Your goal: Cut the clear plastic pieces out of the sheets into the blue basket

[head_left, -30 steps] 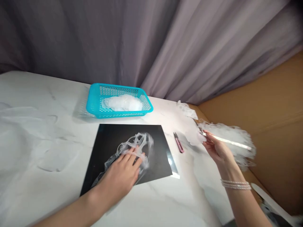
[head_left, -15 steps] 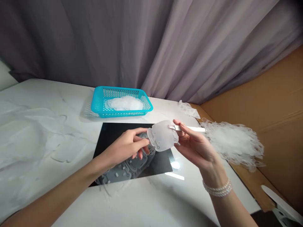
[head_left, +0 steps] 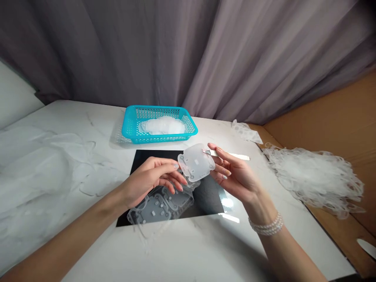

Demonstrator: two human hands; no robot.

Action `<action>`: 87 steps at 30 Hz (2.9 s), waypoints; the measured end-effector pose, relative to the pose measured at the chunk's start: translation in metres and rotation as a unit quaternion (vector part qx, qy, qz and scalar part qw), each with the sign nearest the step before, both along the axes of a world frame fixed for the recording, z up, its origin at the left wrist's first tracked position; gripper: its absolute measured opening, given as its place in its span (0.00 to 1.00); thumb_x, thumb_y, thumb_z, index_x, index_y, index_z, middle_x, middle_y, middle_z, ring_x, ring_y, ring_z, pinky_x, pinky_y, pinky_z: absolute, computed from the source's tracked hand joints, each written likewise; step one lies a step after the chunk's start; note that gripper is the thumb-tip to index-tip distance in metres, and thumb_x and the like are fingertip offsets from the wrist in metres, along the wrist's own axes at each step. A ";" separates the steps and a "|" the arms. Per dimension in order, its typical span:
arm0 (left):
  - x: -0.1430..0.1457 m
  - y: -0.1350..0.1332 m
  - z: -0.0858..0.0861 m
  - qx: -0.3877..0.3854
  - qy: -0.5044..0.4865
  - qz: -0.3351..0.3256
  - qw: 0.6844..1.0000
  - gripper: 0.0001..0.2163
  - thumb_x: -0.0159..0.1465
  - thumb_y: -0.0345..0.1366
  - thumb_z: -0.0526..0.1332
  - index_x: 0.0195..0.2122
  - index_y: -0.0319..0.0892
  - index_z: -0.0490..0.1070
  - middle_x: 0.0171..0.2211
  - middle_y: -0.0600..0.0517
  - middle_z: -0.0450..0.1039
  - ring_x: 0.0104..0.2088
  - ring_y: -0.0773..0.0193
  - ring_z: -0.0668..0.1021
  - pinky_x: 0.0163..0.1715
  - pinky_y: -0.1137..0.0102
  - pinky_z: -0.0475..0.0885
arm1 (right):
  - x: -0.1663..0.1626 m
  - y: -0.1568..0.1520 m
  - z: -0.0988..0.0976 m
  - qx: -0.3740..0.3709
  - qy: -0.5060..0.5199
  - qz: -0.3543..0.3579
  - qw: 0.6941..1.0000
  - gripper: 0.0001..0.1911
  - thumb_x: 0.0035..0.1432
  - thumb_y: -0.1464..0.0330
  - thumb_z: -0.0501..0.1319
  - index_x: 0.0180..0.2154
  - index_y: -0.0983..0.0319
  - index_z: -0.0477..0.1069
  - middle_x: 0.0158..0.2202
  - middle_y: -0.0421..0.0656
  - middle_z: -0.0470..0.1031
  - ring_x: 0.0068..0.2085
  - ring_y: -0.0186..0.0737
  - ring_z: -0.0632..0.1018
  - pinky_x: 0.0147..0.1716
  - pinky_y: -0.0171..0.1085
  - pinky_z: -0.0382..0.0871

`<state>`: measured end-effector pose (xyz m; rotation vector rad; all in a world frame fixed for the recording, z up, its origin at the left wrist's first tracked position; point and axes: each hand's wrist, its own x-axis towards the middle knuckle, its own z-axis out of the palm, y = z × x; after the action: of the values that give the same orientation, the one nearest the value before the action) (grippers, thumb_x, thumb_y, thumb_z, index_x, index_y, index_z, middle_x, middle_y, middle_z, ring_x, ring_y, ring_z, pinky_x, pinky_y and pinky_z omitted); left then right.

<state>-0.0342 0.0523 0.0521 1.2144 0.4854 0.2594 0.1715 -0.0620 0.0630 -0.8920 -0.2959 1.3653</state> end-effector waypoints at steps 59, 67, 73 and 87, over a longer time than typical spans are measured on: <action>0.004 0.002 -0.009 -0.051 0.023 0.069 0.996 0.28 0.60 0.28 0.65 0.62 0.45 0.64 0.50 0.44 0.77 0.50 0.57 0.79 0.45 0.67 0.77 | 0.054 -0.033 -0.027 0.072 -0.280 0.186 0.939 0.12 0.63 0.61 0.62 0.38 0.60 0.81 0.46 0.50 0.81 0.47 0.49 0.80 0.45 0.43 0.76; 0.007 0.005 -0.027 0.097 0.071 0.104 0.987 0.09 0.57 0.39 0.67 0.34 0.40 0.75 0.25 0.54 0.70 0.27 0.67 0.73 0.30 0.71 0.70 | 0.088 0.024 0.015 0.060 -0.388 0.042 0.919 0.09 0.60 0.64 0.64 0.40 0.61 0.80 0.48 0.50 0.80 0.55 0.50 0.76 0.58 0.46 0.69; 0.006 0.001 -0.024 0.170 0.063 0.132 0.975 0.06 0.57 0.38 0.66 0.30 0.40 0.75 0.29 0.52 0.73 0.34 0.64 0.74 0.37 0.69 0.68 | 0.078 0.129 0.008 0.086 -0.445 0.028 0.891 0.13 0.57 0.62 0.63 0.39 0.63 0.77 0.49 0.50 0.78 0.51 0.47 0.78 0.57 0.46 0.68; 0.089 -0.013 -0.023 0.236 0.024 0.048 0.970 0.06 0.63 0.27 0.53 0.31 0.40 0.67 0.32 0.45 0.75 0.37 0.56 0.82 0.33 0.65 0.78 | 0.071 0.168 -0.007 -0.031 -0.704 0.037 0.709 0.12 0.53 0.69 0.57 0.35 0.63 0.78 0.22 0.40 0.69 0.30 0.41 0.72 0.37 0.40 0.64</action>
<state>0.0547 0.0389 0.0296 1.6654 0.5419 0.4457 0.2427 0.1061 0.0558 -1.8748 -1.4618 0.4663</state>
